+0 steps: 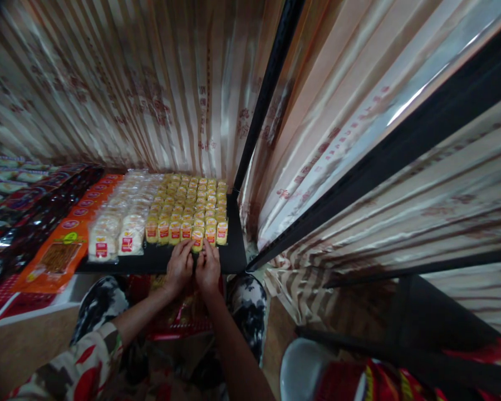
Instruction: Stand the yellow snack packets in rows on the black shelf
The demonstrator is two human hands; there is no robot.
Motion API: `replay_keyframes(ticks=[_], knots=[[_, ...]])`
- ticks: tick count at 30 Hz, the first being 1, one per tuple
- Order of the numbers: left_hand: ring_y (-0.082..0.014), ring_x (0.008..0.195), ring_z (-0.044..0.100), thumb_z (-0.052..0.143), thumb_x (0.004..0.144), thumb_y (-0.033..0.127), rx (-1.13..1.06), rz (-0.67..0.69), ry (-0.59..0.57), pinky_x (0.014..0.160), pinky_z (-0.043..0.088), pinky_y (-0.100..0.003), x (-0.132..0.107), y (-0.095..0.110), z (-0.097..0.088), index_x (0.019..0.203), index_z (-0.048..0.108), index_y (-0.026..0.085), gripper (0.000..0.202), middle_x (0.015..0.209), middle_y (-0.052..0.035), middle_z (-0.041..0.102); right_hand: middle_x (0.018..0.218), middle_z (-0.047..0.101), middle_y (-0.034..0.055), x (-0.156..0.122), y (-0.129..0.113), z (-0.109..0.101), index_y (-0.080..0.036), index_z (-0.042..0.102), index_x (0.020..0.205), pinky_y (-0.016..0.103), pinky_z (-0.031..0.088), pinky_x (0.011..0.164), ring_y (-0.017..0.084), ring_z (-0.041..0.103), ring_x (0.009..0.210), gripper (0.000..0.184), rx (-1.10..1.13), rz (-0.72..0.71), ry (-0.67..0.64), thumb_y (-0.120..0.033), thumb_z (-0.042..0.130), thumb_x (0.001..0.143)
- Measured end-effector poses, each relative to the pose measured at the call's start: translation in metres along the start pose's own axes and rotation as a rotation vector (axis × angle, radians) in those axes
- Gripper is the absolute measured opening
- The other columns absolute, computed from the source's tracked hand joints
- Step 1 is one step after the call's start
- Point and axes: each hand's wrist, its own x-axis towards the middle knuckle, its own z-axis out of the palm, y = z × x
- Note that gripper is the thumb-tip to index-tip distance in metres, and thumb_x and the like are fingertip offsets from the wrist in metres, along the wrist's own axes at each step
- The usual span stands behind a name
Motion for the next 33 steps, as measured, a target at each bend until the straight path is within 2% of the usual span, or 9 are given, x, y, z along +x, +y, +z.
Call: replay_keyframes(ticks=[9,13,17,21,26,28,30,32,33], knots=[[-0.0191,0.106,0.048,0.042,0.075,0.005,-0.110,-0.080,-0.045,0.095,0.040,-0.031,-0.005,-0.002,0.005,0.113,0.058,0.022,0.045,0.117,-0.0074,0.049,0.109,0.051,0.0127,0.001,0.004,-0.007,-0.016,0.053,0.119,0.034,0.046,0.085,0.018,0.055,0.091,0.040,-0.004,-0.082,0.132,-0.020,0.036,0.083],[-0.0180,0.103,0.049,0.045,0.071,0.004,-0.161,-0.113,-0.049,0.095,0.039,-0.029,-0.004,-0.002,0.005,0.110,0.060,0.024,0.047,0.113,-0.0050,0.052,0.109,0.049,0.0123,0.004,0.007,-0.005,-0.017,0.053,0.119,0.034,0.045,0.087,0.018,0.054,0.092,0.041,-0.054,-0.045,0.093,-0.018,0.036,0.082],[-0.0168,0.101,0.049,0.042,0.071,0.004,-0.051,-0.020,-0.058,0.092,0.041,-0.028,-0.010,-0.003,0.000,0.115,0.057,0.021,0.049,0.111,-0.0070,0.049,0.110,0.051,0.0119,-0.003,0.005,-0.006,-0.017,0.052,0.118,0.036,0.044,0.088,0.019,0.053,0.097,0.039,-0.008,-0.074,0.119,-0.019,0.036,0.083],[-0.0164,0.097,0.051,0.039,0.075,0.007,-0.034,0.049,-0.082,0.086,0.043,-0.027,-0.037,-0.006,-0.012,0.105,0.061,0.018,0.039,0.100,-0.0078,0.052,0.096,0.059,0.0074,-0.026,0.000,-0.014,-0.019,0.059,0.099,0.033,0.046,0.085,0.017,0.056,0.093,0.026,0.060,-0.150,0.093,-0.020,0.038,0.084],[-0.0176,0.095,0.053,0.041,0.076,0.010,-0.157,-0.025,-0.366,0.087,0.043,-0.029,-0.085,-0.026,-0.018,0.096,0.064,0.019,0.031,0.100,-0.0085,0.057,0.090,0.064,0.0053,-0.062,0.012,-0.012,-0.019,0.062,0.089,0.028,0.046,0.083,0.016,0.059,0.088,0.024,-0.018,-0.065,-0.171,-0.015,0.040,0.081],[-0.0184,0.096,0.055,0.044,0.073,0.008,-0.207,-0.189,-0.467,0.089,0.042,-0.030,-0.099,-0.044,-0.013,0.089,0.066,0.021,0.030,0.100,-0.0080,0.059,0.093,0.066,0.0055,-0.071,0.022,-0.007,-0.019,0.062,0.094,0.027,0.046,0.082,0.016,0.061,0.089,0.026,-0.188,0.056,-0.402,-0.013,0.041,0.080],[-0.0198,0.087,0.058,0.050,0.068,0.007,-0.208,-0.455,-0.527,0.087,0.042,-0.031,-0.109,-0.064,-0.007,0.073,0.066,0.021,0.023,0.082,-0.0062,0.062,0.095,0.068,0.0065,-0.076,0.030,0.000,-0.019,0.063,0.097,0.027,0.046,0.080,0.018,0.063,0.089,0.026,-0.389,0.122,-0.702,-0.014,0.043,0.081],[-0.0216,0.078,0.061,0.054,0.063,0.006,-0.199,-0.537,-0.575,0.083,0.044,-0.033,-0.115,-0.082,-0.001,0.060,0.063,0.021,0.018,0.068,-0.0052,0.061,0.093,0.069,0.0089,-0.078,0.035,0.008,-0.018,0.065,0.096,0.027,0.047,0.077,0.021,0.064,0.087,0.024,-0.510,0.113,-0.923,-0.015,0.047,0.080],[-0.0219,0.076,0.062,0.056,0.061,0.005,-0.201,-0.556,-0.597,0.081,0.045,-0.032,-0.117,-0.089,0.002,0.056,0.062,0.021,0.017,0.065,-0.0047,0.061,0.094,0.069,0.0106,-0.078,0.037,0.012,-0.018,0.065,0.096,0.029,0.047,0.076,0.022,0.065,0.087,0.024,-0.543,0.099,-0.969,-0.015,0.048,0.079]])
